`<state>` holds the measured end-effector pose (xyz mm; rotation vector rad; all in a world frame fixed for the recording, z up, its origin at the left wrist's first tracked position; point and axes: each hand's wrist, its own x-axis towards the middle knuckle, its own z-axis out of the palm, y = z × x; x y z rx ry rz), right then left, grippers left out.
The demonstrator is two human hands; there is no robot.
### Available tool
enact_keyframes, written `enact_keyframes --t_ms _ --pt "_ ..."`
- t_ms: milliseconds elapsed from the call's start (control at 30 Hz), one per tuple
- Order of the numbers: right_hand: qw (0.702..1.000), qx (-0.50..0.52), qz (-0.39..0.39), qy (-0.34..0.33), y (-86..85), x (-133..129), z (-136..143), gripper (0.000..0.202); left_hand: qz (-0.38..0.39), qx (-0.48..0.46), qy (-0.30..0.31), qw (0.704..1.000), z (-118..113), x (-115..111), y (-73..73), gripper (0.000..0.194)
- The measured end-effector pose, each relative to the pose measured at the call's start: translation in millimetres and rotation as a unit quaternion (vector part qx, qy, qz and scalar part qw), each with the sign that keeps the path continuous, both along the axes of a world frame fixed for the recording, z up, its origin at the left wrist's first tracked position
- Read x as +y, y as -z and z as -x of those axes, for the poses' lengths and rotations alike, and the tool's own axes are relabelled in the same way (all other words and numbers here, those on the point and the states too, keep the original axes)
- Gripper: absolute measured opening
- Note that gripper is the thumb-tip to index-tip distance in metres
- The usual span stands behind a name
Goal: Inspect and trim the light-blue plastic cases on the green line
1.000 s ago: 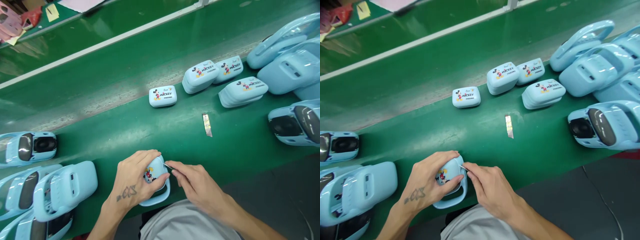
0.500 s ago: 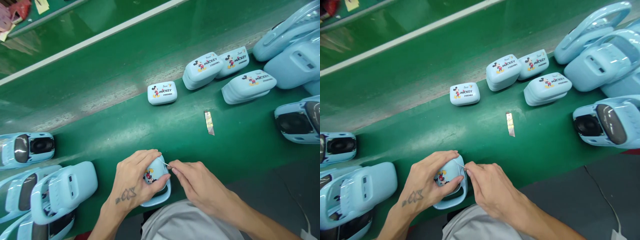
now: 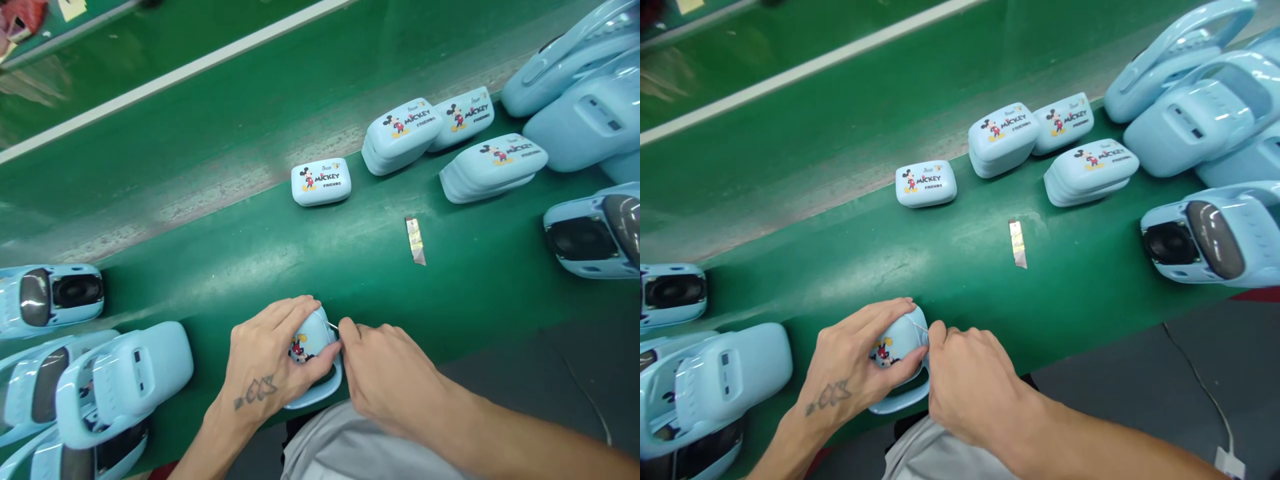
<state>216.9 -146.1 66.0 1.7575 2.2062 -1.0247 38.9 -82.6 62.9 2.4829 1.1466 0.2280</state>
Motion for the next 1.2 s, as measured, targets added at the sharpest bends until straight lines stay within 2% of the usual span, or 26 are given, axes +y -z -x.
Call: enact_keyframes --t_ms 100,233,533,700,1000,1200 --pt "0.999 -0.023 -0.006 -0.035 -0.9 2.4 3.8 0.020 -0.011 -0.003 -0.003 1.000 -0.8 -0.8 1.4 0.039" --pt "0.999 -0.024 0.005 -0.046 0.4 4.4 3.0 0.029 -0.025 0.001 -0.005 1.000 -3.7 -2.0 0.6 0.037" --pt "0.997 -0.001 0.036 -0.074 5.7 10.8 1.4 0.020 -0.034 0.005 -0.015 0.999 -2.9 -3.1 2.9 0.034" --pt "0.994 -0.018 0.047 -0.094 2.6 14.6 2.0 0.025 -0.037 -0.001 -0.010 0.999 -4.7 -2.5 0.6 0.032" --pt "0.996 0.007 0.047 -0.081 0.0 19.6 2.7 0.029 -0.049 0.002 -0.001 0.999 -4.5 -4.1 1.6 0.033" --pt "0.996 0.020 0.038 -0.080 -2.6 19.5 -7.7 0.030 -0.052 -0.004 0.000 0.999 -1.3 -2.4 1.8 0.034"
